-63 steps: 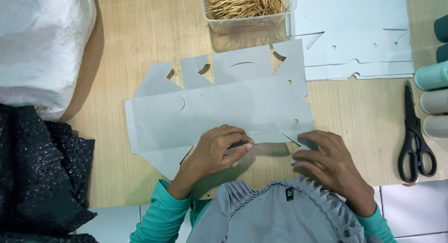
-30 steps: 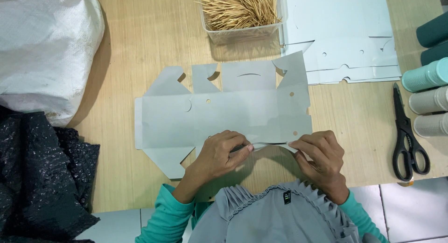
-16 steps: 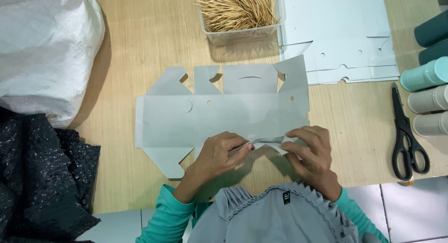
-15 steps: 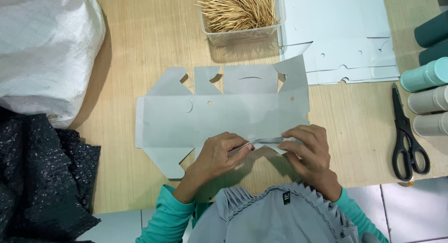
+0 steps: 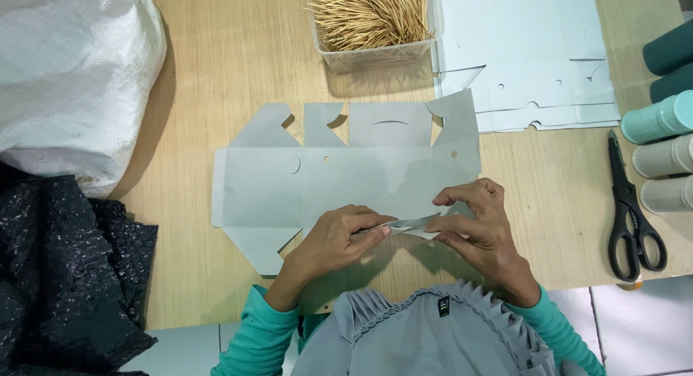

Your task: The person folds a flat white cardboard piece into a small box by creasing and interlocking tabs. They then open a small white plastic container and place multiple wooden toothpicks from a larger bin into the container one by one.

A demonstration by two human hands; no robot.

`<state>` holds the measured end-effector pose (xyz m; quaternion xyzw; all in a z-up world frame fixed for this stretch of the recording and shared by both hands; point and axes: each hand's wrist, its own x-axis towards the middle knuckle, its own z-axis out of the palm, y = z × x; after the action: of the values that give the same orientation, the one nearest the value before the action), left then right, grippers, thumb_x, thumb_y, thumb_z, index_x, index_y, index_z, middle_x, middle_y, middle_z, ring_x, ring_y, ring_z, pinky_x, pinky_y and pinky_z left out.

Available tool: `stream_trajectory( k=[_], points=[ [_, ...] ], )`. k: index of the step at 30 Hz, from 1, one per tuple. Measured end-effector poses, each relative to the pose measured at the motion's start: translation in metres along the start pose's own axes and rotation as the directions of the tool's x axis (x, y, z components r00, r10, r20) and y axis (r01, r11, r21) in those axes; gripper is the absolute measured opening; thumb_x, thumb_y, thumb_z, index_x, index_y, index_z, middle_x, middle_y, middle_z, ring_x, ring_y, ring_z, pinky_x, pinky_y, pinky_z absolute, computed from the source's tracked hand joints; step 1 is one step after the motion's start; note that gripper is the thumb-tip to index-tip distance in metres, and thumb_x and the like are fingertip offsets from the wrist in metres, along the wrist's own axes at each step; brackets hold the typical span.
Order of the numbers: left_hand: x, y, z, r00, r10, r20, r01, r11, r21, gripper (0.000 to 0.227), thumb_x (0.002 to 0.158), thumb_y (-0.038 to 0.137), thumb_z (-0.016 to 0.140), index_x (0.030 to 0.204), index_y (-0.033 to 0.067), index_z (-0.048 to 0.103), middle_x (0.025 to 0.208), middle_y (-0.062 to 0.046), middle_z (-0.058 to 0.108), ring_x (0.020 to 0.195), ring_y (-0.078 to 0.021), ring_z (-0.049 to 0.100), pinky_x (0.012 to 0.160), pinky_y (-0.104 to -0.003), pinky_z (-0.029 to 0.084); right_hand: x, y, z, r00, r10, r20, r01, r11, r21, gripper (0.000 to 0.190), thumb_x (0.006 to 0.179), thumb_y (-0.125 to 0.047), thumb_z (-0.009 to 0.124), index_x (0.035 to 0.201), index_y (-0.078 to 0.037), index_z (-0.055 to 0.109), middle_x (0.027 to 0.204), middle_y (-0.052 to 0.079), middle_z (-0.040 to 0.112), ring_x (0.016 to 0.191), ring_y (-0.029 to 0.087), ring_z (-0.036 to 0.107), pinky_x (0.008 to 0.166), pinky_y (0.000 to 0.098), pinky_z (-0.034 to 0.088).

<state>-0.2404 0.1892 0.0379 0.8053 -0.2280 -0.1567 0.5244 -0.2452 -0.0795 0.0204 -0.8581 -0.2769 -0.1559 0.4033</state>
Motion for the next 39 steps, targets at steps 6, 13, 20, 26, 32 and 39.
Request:
stream_trajectory(
  k=[6,13,20,26,32,39],
  points=[
    [0.001,-0.015,0.004,0.999,-0.025,-0.042,0.024,0.999,-0.038,0.039,0.103,0.038,0.055,0.103,0.0068,0.078,0.095,-0.024,0.077,0.087,-0.0429,0.075,0.071,-0.048,0.061,-0.002,0.001,-0.006,0.991,0.127,0.048,-0.132,0.983,0.126,0.009,0.085,-0.03,0.077,0.091,-0.024,0.081,0.111,0.003,0.071,0.105,0.022,0.066,0.113,0.0489,0.034],
    [0.0,-0.011,-0.002,0.993,-0.103,-0.054,0.098,0.991,-0.087,0.041,0.105,0.041,0.05,0.111,0.0121,0.079,0.096,-0.02,0.079,0.09,-0.0399,0.077,0.073,-0.047,0.062,-0.019,0.006,-0.032,0.979,0.156,0.133,-0.162,0.986,0.033,0.013,0.079,-0.023,0.08,0.091,-0.022,0.08,0.122,0.004,0.071,0.123,0.025,0.062,0.123,0.0522,0.025],
    [0.004,-0.003,-0.003,0.991,-0.103,-0.086,0.096,0.993,-0.074,0.043,0.106,0.038,0.048,0.109,0.0084,0.079,0.094,-0.021,0.079,0.088,-0.043,0.076,0.073,-0.048,0.062,-0.042,0.016,-0.036,0.971,0.131,0.199,-0.108,0.986,-0.124,0.02,0.08,-0.017,0.076,0.096,-0.025,0.084,0.111,0.003,0.071,0.114,0.027,0.063,0.113,0.0502,0.043],
    [0.004,0.001,-0.003,0.993,-0.095,-0.072,0.091,0.995,-0.049,0.042,0.106,0.038,0.049,0.109,0.0093,0.079,0.091,-0.02,0.079,0.087,-0.0425,0.076,0.071,-0.048,0.062,-0.015,-0.001,-0.007,0.983,0.011,0.185,0.026,0.98,-0.195,0.016,0.083,-0.023,0.076,0.096,-0.03,0.083,0.101,0.0,0.066,0.102,0.023,0.061,0.101,0.0458,0.047],
    [0.001,0.003,-0.004,0.996,-0.062,-0.068,0.059,0.998,-0.038,0.041,0.105,0.035,0.051,0.11,0.0052,0.078,0.092,-0.026,0.077,0.085,-0.047,0.075,0.067,-0.05,0.062,-0.007,0.008,0.024,0.997,0.007,0.071,0.01,0.972,-0.234,0.007,0.09,-0.031,0.073,0.095,-0.029,0.078,0.103,-0.005,0.061,0.098,0.018,0.06,0.098,0.0418,0.045],
    [0.001,-0.003,-0.002,0.998,-0.027,-0.054,0.025,0.999,-0.033,0.04,0.104,0.034,0.052,0.109,0.0032,0.078,0.09,-0.028,0.076,0.082,-0.0481,0.075,0.065,-0.05,0.063,-0.009,0.012,0.03,0.989,0.095,-0.118,-0.111,0.984,-0.139,0.006,0.093,-0.024,0.074,0.096,-0.023,0.078,0.103,-0.002,0.054,0.097,0.02,0.056,0.094,0.0391,0.046]
  ],
)
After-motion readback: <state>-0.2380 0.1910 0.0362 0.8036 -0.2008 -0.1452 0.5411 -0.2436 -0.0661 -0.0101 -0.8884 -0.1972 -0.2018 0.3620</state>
